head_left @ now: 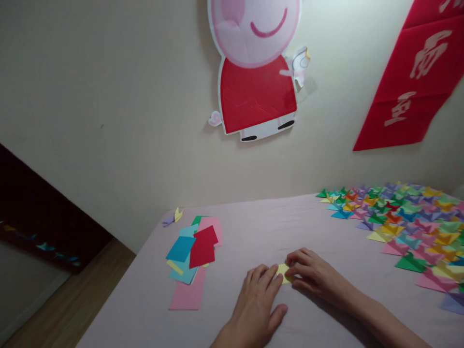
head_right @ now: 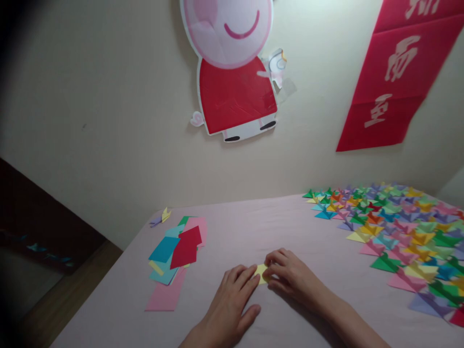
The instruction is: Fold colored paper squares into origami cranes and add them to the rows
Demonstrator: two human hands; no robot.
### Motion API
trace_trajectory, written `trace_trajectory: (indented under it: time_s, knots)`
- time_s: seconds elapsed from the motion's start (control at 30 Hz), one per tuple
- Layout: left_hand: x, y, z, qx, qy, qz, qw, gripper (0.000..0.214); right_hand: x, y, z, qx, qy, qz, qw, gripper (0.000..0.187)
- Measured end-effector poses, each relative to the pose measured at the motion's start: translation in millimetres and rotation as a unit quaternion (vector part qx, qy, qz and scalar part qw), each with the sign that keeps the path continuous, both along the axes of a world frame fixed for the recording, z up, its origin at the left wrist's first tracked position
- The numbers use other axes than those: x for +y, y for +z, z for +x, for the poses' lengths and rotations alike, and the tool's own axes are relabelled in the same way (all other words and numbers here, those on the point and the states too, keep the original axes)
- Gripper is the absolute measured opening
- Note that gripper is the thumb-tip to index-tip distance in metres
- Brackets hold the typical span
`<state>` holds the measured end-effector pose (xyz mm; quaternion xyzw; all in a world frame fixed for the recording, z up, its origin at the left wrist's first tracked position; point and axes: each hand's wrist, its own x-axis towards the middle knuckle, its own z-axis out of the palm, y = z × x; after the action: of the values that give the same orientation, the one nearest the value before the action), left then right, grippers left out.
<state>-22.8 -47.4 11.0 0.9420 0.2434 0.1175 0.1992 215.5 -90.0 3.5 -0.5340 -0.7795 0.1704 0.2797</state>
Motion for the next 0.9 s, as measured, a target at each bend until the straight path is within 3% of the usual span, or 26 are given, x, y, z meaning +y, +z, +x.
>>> trace_trajectory:
  time_s: [0.2,0.43,0.6,0.77,0.9]
  knots:
    - [3,-3.7,1,0.002,-0.010,-0.005,1.000,0.056,-7,5.1,7,0.021,-0.003,-0.008,1.000,0.026]
    - [3,-0.2,2,-0.005,-0.014,-0.036,0.999,0.057,-6,4.1,1,-0.042,0.001,-0.005,0.999,0.021]
    - [1,0.3,0,0.001,-0.021,-0.032,0.999,0.055,-5,2.4,-1,-0.012,0.001,-0.018,1.000,0.022]
    - [0,0.4,-1,0.010,-0.027,-0.017,0.999,0.047,0,2.4,-7,0.051,-0.058,-0.066,0.995,0.017]
    - [-1,1.8,-1,0.017,-0.028,0.001,0.999,0.043,3,1.8,-14,0.055,-0.111,-0.066,0.990,0.015]
